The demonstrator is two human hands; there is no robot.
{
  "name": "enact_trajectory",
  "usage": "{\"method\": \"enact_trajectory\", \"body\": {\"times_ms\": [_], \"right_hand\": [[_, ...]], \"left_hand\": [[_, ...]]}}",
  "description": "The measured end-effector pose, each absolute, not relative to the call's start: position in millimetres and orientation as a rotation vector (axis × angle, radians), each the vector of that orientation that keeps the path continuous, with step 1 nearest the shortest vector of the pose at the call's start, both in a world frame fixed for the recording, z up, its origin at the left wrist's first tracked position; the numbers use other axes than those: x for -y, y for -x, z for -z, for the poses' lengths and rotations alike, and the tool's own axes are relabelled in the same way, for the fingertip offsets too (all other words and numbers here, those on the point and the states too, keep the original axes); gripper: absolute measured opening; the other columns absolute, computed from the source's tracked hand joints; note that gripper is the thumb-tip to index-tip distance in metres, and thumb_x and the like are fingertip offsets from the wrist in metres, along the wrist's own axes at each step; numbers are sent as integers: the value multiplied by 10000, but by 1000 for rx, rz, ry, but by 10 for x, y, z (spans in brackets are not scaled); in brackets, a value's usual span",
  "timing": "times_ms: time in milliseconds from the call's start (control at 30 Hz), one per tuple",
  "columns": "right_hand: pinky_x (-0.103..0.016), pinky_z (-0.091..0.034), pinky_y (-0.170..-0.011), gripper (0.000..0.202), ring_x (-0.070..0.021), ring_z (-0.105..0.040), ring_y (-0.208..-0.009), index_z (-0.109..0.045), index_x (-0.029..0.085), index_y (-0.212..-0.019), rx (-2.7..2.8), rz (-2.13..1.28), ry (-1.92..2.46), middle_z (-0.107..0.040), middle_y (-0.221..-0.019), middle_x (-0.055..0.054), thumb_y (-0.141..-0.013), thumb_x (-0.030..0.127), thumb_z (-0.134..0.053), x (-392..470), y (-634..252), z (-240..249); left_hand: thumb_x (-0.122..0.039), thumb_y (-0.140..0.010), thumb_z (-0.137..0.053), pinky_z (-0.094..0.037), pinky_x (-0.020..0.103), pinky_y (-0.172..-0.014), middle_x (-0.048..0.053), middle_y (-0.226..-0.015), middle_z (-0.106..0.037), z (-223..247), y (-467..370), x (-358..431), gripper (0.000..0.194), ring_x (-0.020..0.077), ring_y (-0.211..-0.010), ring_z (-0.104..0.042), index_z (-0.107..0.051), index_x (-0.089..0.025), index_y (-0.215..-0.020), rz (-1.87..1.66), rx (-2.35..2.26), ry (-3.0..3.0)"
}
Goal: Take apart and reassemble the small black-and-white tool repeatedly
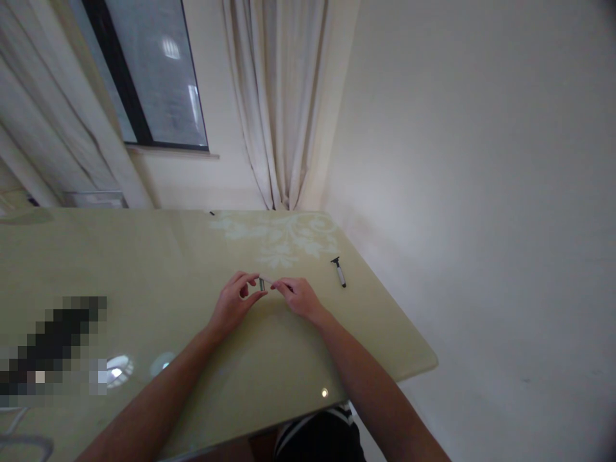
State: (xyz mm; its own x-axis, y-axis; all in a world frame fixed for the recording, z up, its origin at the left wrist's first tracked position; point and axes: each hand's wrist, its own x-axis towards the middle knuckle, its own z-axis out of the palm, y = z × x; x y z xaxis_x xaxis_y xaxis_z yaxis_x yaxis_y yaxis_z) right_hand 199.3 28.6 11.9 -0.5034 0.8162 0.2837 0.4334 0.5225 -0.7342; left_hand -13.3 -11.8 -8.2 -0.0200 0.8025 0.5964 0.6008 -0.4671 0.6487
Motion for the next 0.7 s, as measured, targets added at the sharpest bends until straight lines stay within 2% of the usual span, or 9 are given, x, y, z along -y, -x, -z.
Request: {"method": "enact_trajectory", "body": {"times_ms": [700], "right_hand": [[-236,-296,-602,397,-126,-529,-634,-820,196,-1027,2222,-765,1011,-694,-724,-18,-1043,425,-496,-270,-2001,-148]], "left_hand": [[-427,-863,-732,-472,259,-607,-6,-890,-596,81,162,111,357,114,-625,-500,-696,-229,-1158,-1505,-1504,-2062]]}}
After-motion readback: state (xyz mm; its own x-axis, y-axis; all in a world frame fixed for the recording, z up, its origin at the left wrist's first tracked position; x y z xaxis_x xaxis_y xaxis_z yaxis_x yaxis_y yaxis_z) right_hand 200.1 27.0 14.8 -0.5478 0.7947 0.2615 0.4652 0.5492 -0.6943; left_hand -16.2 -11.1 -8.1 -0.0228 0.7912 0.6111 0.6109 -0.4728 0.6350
